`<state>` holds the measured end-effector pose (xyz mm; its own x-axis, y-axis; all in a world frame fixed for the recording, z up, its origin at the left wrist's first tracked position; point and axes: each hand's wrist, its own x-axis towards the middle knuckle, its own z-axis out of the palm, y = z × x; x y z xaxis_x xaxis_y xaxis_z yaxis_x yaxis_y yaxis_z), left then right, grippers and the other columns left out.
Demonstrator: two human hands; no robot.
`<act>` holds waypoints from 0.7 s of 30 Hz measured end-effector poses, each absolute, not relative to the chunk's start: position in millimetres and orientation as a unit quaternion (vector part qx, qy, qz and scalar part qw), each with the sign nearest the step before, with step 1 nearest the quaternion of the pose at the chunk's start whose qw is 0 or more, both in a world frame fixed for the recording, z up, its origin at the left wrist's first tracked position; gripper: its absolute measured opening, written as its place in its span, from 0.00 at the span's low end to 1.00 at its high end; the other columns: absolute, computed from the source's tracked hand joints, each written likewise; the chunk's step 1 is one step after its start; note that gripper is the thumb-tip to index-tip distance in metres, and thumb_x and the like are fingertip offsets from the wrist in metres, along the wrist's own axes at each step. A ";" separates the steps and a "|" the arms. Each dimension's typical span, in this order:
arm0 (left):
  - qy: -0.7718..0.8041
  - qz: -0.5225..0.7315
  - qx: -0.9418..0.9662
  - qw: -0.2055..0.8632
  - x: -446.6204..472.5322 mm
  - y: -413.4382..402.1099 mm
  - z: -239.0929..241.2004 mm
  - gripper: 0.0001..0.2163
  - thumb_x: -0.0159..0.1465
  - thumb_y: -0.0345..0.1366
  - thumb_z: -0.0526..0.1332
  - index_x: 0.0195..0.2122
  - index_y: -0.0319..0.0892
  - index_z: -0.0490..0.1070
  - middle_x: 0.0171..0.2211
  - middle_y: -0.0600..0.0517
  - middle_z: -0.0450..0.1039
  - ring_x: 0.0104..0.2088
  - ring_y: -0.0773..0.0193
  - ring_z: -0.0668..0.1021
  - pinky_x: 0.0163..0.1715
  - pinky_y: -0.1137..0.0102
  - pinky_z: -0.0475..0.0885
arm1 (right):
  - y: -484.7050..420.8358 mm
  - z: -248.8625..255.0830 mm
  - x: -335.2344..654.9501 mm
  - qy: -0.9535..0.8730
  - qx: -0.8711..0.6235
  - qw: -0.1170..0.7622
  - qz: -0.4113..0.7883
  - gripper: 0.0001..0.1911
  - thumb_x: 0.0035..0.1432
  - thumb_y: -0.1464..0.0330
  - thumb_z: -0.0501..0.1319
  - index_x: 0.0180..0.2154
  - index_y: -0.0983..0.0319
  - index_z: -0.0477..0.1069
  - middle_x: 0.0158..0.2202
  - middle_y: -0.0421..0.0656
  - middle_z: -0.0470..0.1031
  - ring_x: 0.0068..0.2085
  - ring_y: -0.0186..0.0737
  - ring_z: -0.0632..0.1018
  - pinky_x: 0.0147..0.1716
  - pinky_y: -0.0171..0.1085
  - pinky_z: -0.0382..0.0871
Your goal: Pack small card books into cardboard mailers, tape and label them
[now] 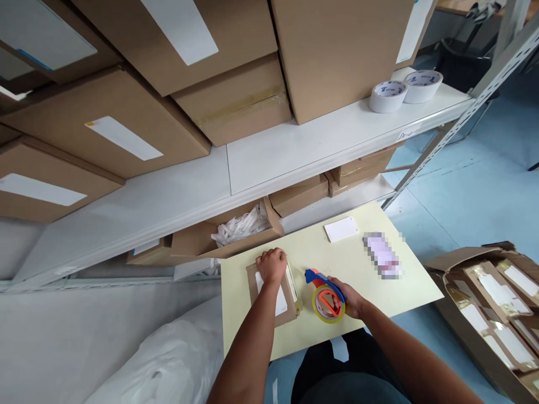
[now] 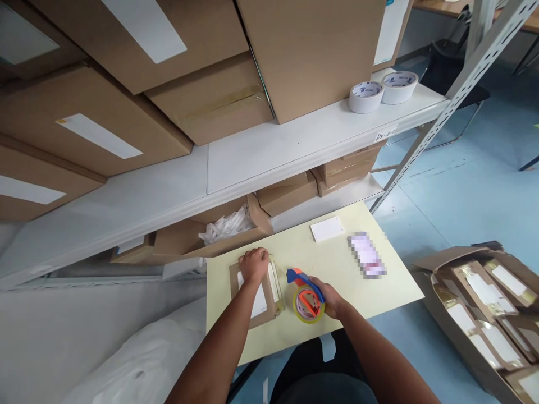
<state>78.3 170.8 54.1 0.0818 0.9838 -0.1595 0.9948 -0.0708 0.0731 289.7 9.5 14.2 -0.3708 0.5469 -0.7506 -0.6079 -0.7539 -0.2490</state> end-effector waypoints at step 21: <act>0.214 -0.067 0.963 0.147 49.2 85.0 74.7 0.36 0.62 0.51 0.62 0.70 0.47 0.55 0.71 0.45 0.55 0.70 0.49 0.57 0.70 0.52 0.48 | -35.0 3.6 310.9 0.069 -0.406 0.317 0.854 0.24 0.63 0.51 0.60 0.39 0.67 0.77 0.35 0.49 0.83 0.36 0.44 0.82 0.47 0.44 0.74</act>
<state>49.2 85.0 74.7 0.8995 0.3923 -0.1922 0.4318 -0.8654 0.2543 310.9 -35.0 3.6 -0.4689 0.4856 -0.7377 -0.5979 -0.7894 -0.1396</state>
